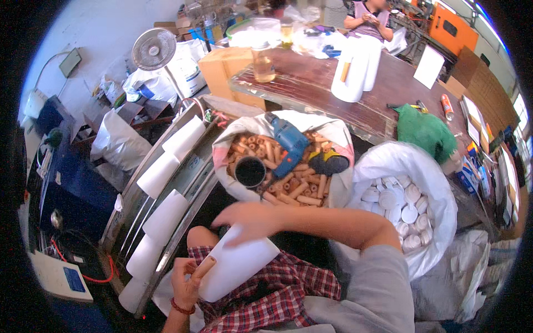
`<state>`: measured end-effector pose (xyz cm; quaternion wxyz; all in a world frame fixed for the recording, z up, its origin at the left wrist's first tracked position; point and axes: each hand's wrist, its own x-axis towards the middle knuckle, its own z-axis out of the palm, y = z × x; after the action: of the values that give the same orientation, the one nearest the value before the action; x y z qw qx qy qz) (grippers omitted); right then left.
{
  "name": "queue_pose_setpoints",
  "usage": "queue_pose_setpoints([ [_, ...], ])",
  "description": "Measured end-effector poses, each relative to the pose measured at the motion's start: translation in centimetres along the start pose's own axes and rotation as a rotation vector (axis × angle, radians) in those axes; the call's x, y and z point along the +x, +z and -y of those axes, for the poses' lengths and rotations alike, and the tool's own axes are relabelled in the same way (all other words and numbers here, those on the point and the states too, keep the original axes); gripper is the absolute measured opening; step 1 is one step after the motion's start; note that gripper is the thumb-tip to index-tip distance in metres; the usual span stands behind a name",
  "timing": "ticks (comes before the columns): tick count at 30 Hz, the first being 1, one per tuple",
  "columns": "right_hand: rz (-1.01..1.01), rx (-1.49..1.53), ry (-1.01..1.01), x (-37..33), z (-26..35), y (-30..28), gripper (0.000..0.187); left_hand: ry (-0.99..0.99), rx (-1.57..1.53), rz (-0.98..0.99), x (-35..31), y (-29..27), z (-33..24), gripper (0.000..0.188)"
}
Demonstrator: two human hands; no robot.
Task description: The person picks up white plastic parts from bags, drills holes into them while attaching wooden handles, and wipes the exterior surfaces with a cloth.
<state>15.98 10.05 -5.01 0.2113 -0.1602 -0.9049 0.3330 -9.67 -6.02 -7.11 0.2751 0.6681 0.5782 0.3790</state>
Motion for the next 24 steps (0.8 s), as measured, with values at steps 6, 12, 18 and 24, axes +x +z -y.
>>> queue_pose_setpoints([
  [6,0.341,-0.231,-0.082,5.4,5.2,5.6,0.025,-0.166,-0.314,-0.454,-0.1,-1.5,1.3,0.07],
  [12,-0.151,-0.171,0.376,2.5,0.1,-7.4,0.029,-0.236,-0.068,-0.722,-1.7,-6.7,5.3,0.056],
  [18,-1.06,0.154,0.425,-7.5,-9.1,-19.1,0.028,-0.62,-0.346,-0.777,-0.3,-6.9,11.5,0.053],
  [24,-1.322,-0.145,0.689,-11.3,-17.9,-24.7,0.026,-0.855,-0.018,-0.757,-4.2,-9.1,22.4,0.053],
])
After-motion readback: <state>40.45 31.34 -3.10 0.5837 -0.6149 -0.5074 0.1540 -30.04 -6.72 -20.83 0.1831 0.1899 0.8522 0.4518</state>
